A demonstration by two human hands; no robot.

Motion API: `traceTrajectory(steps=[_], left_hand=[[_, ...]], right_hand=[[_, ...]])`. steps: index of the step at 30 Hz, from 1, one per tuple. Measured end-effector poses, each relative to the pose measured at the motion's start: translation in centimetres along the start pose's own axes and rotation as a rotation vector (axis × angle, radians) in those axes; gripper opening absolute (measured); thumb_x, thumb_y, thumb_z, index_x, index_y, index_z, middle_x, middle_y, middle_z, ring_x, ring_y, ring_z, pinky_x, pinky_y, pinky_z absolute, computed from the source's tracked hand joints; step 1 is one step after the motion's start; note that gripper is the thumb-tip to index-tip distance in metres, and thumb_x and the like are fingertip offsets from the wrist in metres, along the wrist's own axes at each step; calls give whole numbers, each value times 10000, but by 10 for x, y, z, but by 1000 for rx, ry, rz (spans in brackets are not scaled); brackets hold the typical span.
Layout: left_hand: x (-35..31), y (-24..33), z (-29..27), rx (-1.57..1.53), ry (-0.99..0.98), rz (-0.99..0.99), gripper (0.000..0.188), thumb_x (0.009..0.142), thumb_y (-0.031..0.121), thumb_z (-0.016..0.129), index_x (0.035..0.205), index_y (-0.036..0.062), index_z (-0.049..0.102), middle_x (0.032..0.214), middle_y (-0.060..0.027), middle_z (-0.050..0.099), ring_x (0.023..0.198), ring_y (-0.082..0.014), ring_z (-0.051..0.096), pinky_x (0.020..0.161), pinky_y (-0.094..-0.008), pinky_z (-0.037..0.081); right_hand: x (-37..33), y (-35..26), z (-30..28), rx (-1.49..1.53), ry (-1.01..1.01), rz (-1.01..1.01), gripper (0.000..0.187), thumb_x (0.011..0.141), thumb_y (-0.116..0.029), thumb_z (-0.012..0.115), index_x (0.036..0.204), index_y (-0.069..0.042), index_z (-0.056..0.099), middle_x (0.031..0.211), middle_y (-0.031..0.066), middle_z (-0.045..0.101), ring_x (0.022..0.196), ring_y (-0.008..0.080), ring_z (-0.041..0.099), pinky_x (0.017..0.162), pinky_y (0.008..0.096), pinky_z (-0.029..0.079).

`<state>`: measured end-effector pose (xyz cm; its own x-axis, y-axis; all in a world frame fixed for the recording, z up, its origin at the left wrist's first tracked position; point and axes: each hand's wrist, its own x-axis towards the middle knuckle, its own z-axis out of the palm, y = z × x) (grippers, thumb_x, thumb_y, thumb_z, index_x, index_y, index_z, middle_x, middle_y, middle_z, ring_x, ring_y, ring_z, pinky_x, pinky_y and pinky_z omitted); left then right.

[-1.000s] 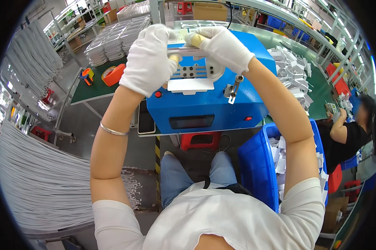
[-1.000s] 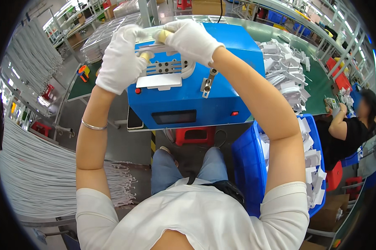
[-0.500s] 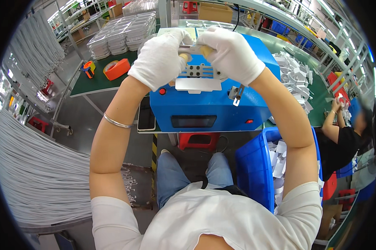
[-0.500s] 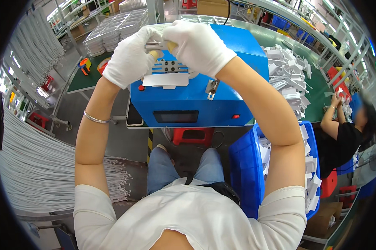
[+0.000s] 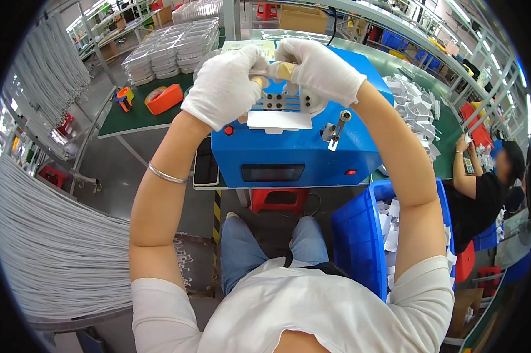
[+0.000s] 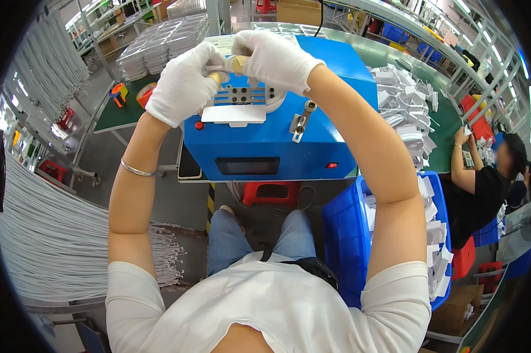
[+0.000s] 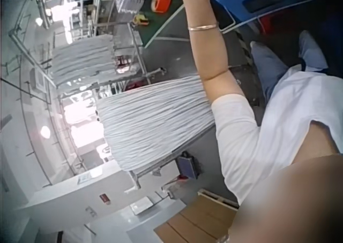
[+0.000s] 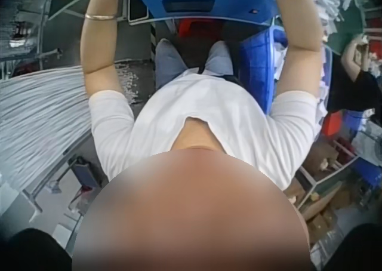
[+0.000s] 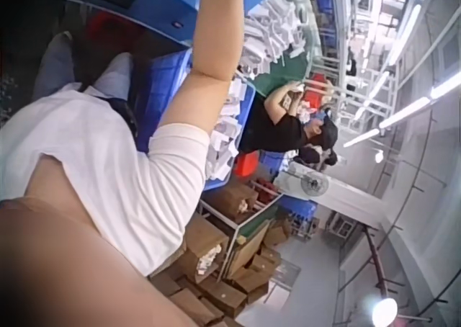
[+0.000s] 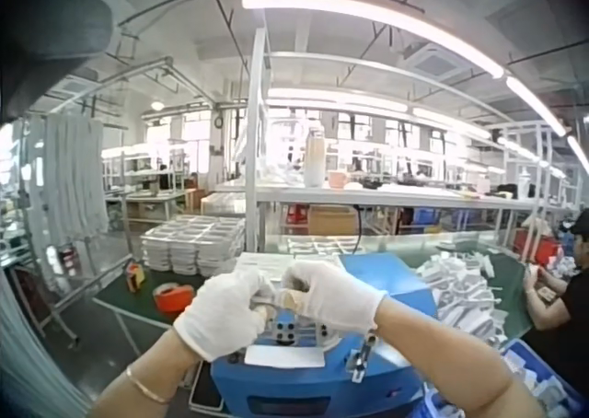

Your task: Take white cables from a bundle, feed them through a machine for processing, and bundle them into storage bins.

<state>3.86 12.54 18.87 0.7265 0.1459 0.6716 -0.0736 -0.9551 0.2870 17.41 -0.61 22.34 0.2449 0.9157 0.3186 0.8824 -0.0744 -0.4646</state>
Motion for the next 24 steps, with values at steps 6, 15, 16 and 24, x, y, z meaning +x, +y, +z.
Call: traceTrajectory(steps=[6,15,16,24], left_hand=[[-9,-6,8,80,289,358,227,766,42,642,993,49,639,942,-133,650,891,-264,641,773,-351,509],[-79,4,36,-760,387,-317,351,976,153,470,1302,24,489,1025,-38,601,689,-28,501,557,-157,401],[-79,5,39,-513,451,-259,356,968,135,481,1307,27,484,1037,-43,603,698,-33,513,560,-158,404],[-99,48,87,-1272,257,-882,423,962,351,480,1139,-32,503,785,-108,600,569,-157,546,477,-253,434]], right_hand=[[-3,5,-2,115,-45,108,228,840,-212,651,1010,-65,614,864,105,638,801,186,647,793,341,509],[-31,21,-10,320,-143,90,439,896,-343,591,1196,-23,567,1019,132,632,890,207,647,744,302,551],[-30,19,-4,150,-72,78,392,896,-284,588,1188,-23,569,1001,129,635,821,196,658,676,295,557],[-26,14,0,-192,54,-67,215,856,-130,530,1015,-48,648,807,149,647,706,285,630,687,365,510]])
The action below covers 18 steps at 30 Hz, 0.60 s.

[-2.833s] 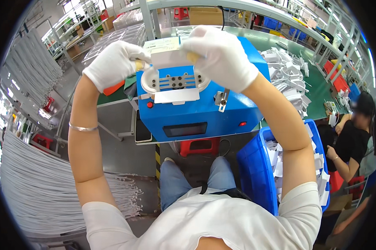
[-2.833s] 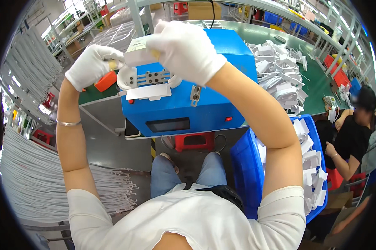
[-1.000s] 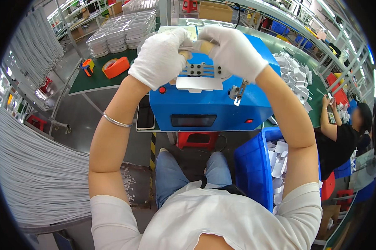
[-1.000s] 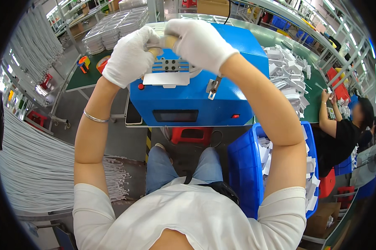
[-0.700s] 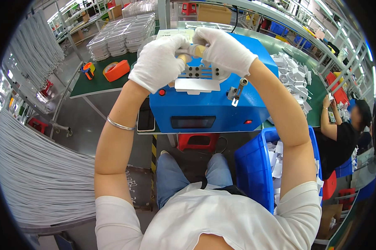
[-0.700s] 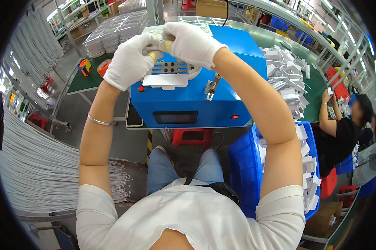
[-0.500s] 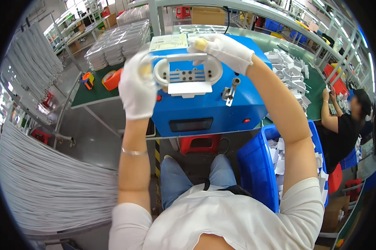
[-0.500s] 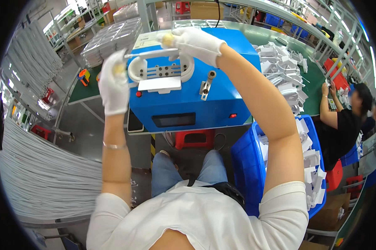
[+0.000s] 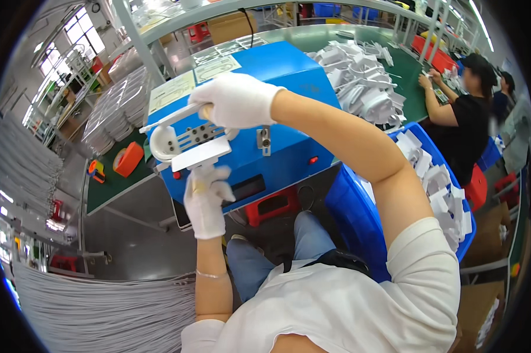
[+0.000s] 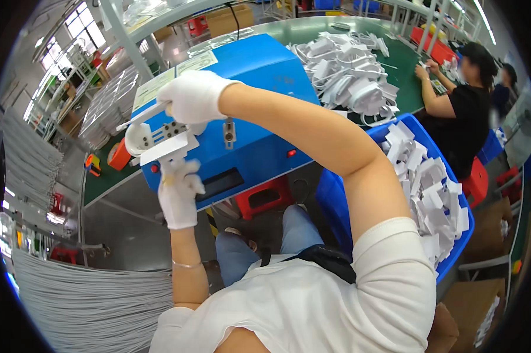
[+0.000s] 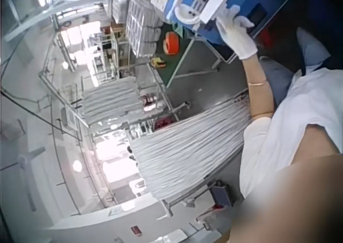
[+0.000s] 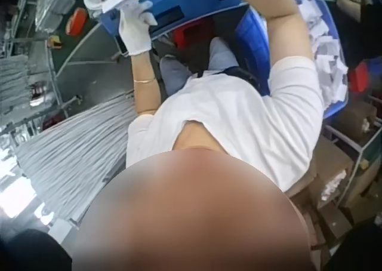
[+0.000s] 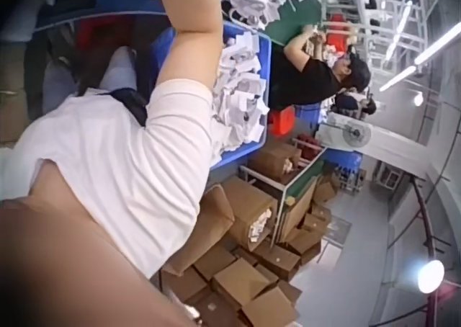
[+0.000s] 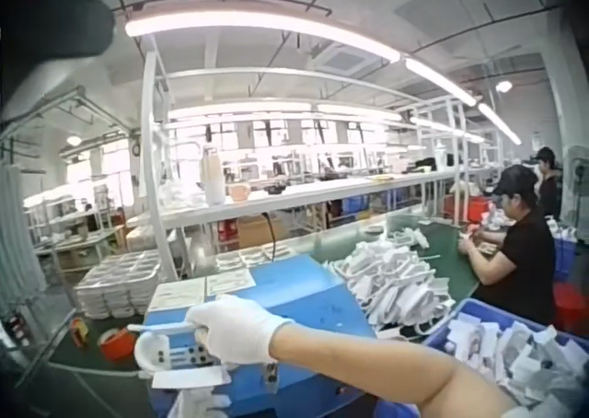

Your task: Take white cables from a bundle, feed them through a machine for processing, and bundle them into storage bins.

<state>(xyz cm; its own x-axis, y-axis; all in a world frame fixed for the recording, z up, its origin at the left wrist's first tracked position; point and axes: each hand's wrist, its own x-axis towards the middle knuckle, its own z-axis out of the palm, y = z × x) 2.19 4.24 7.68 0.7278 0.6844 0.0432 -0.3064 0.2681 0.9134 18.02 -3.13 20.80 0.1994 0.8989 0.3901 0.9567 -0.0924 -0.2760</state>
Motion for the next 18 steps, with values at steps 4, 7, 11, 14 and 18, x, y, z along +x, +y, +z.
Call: traceTrajectory(steps=[4,7,11,14,18], left_hand=[[5,0,3,-257,-308,254,541,887,351,602,1201,-64,453,906,-146,601,611,-202,554,491,-284,438],[5,2,0,-104,-385,342,618,836,346,663,1225,-73,429,931,-145,596,623,-200,556,492,-280,433],[2,2,-1,-173,-383,311,626,819,311,682,1256,-55,422,1102,-172,591,733,-214,590,558,-278,474],[8,6,2,-196,-74,193,574,872,237,613,1319,-37,378,1296,-189,478,1082,-285,546,861,-369,503],[8,17,14,-212,-348,299,799,841,400,626,1376,-71,267,1353,-266,379,940,-306,579,770,-393,525]], right_hand=[[-6,-8,-3,-74,34,8,177,849,-112,529,967,-59,649,800,161,646,746,285,638,691,370,509],[-9,-9,-6,-48,23,26,177,841,-105,546,981,-59,644,808,166,648,747,300,638,687,385,504],[-8,-7,-8,59,83,-11,172,837,-106,543,976,-64,635,785,160,641,720,308,634,670,392,502],[-7,-5,-11,120,-6,-2,173,828,-112,524,960,-64,625,750,151,619,718,328,622,668,405,492],[-8,26,-28,75,461,-489,90,781,-111,563,852,-79,606,729,144,613,709,316,628,646,396,502]])
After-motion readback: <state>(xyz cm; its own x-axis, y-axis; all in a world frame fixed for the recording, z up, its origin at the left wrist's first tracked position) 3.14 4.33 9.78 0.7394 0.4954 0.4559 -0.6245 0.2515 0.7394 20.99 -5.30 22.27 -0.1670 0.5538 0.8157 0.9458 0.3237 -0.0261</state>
